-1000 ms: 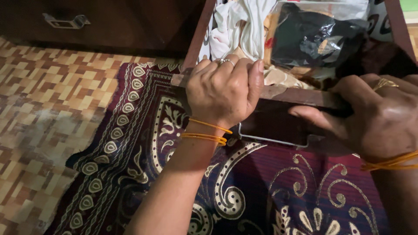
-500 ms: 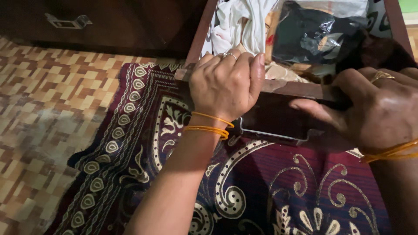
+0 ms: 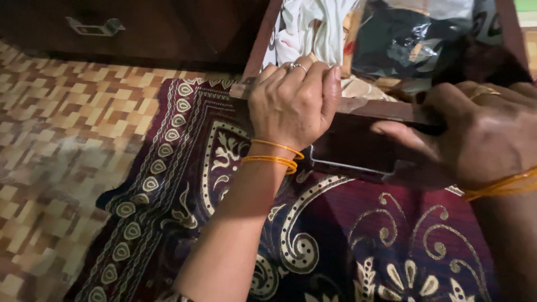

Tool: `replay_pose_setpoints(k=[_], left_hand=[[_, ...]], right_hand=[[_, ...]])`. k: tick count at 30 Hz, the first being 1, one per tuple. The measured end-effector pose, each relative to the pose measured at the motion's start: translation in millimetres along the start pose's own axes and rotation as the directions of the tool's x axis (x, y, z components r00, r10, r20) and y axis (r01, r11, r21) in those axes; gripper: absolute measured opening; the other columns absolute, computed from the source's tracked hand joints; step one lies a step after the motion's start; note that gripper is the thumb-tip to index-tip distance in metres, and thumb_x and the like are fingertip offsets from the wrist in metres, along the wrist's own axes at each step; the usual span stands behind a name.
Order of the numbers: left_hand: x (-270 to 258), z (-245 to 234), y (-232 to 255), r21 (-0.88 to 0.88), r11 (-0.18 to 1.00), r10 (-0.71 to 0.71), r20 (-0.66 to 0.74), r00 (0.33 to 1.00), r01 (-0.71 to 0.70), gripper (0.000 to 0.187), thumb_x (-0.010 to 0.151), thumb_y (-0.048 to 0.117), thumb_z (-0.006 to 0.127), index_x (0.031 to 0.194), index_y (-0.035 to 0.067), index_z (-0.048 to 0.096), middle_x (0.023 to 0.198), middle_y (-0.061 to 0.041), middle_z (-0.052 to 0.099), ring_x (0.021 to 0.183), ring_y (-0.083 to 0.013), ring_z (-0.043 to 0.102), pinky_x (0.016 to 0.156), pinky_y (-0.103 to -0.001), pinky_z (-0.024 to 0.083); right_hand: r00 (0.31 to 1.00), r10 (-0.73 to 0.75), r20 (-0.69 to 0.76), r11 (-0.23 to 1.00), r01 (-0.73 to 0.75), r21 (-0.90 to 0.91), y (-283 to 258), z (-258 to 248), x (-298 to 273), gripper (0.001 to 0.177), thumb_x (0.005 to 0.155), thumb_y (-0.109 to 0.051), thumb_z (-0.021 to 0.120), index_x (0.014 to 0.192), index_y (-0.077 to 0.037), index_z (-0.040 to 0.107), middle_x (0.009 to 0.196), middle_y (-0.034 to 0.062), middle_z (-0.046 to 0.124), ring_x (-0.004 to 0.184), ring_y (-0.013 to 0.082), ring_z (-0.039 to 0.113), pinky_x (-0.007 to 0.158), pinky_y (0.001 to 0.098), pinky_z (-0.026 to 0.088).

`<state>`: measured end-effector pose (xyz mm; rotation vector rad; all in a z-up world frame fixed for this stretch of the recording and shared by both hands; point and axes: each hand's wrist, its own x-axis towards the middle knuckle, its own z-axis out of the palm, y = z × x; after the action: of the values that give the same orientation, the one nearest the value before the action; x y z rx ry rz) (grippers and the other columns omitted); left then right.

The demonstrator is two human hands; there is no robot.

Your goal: The person opens a green drawer containing cables and a power adapter, then opens a wooden drawer containing clothes and a scarf. They fold the scarf and place it back in the drawer, then open another drawer containing shoes and close it.

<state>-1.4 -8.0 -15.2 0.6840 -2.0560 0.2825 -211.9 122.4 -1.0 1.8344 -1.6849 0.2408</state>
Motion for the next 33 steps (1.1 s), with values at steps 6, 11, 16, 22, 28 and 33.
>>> replay_pose_setpoints(k=[6,11,16,22,28,33], left_hand=[[6.4,14.6,39.3,-0.103,0.989,0.111,0.022,0.994,-0.108,0.032,0.106,0.032,0.058,0.086,0.011,0.073,0.073,-0.003,0.064,0.066,-0.0204,0.063,0.067,-0.038,0.047],[-3.3,22.8,41.8,-0.063,0.998,0.024,0.068,0.997,-0.019,0.035,0.106,0.032,0.059,0.079,0.011,0.070,0.075,-0.006,0.067,0.067,-0.0237,0.067,0.068,-0.038,0.049],[1.4,16.0,43.1,-0.073,0.997,-0.003,0.067,0.998,0.008,0.036,0.104,0.035,0.060,0.078,0.011,0.069,0.076,-0.007,0.067,0.067,-0.0263,0.067,0.070,-0.039,0.051],[3.9,15.9,43.9,-0.072,0.997,-0.010,0.014,1.000,0.011,0.035,0.106,0.033,0.060,0.080,0.011,0.068,0.078,-0.006,0.067,0.070,-0.0269,0.067,0.072,-0.039,0.051],[-4.5,21.8,42.7,-0.074,0.997,-0.007,0.001,1.000,0.007,0.036,0.106,0.032,0.061,0.077,0.012,0.067,0.075,-0.006,0.066,0.068,-0.0274,0.066,0.070,-0.040,0.050],[-0.9,21.5,41.6,-0.054,0.999,-0.001,-0.009,1.000,0.000,0.038,0.106,0.033,0.061,0.075,0.011,0.067,0.074,-0.007,0.066,0.066,-0.0281,0.065,0.069,-0.040,0.050]], right_hand=[[0.999,-0.005,-0.043,0.999,0.004,-0.037,2.7,-10.9,2.5,0.064,0.086,-0.079,0.061,0.079,-0.017,0.073,0.062,0.0008,0.061,0.051,0.0117,0.055,0.056,0.0263,0.045],[0.999,0.043,-0.017,0.998,-0.044,-0.053,-5.0,-17.2,0.6,0.061,0.086,-0.075,0.056,0.094,-0.019,0.079,0.058,0.0016,0.061,0.044,0.0123,0.052,0.048,0.0282,0.044],[0.989,0.118,-0.090,0.989,-0.109,0.099,-34.4,-26.6,12.7,0.034,0.102,-0.039,0.057,0.096,-0.012,0.075,0.070,0.0043,0.066,0.058,0.0168,0.060,0.055,0.0341,0.045],[0.948,0.248,-0.201,0.941,-0.187,0.281,-52.4,-18.6,25.5,0.017,0.102,-0.017,0.059,0.091,-0.009,0.069,0.079,0.0082,0.066,0.071,0.0255,0.064,0.066,0.0391,0.048],[0.935,0.231,-0.268,0.957,-0.168,0.238,-54.0,-5.1,16.1,0.019,0.103,-0.014,0.058,0.086,-0.009,0.066,0.078,0.0056,0.065,0.072,0.0228,0.065,0.070,0.0378,0.047],[0.939,0.221,-0.264,0.961,-0.164,0.221,-52.1,-1.9,15.7,0.025,0.108,-0.017,0.059,0.084,-0.009,0.065,0.076,0.0051,0.063,0.071,0.0225,0.064,0.068,0.0357,0.047]])
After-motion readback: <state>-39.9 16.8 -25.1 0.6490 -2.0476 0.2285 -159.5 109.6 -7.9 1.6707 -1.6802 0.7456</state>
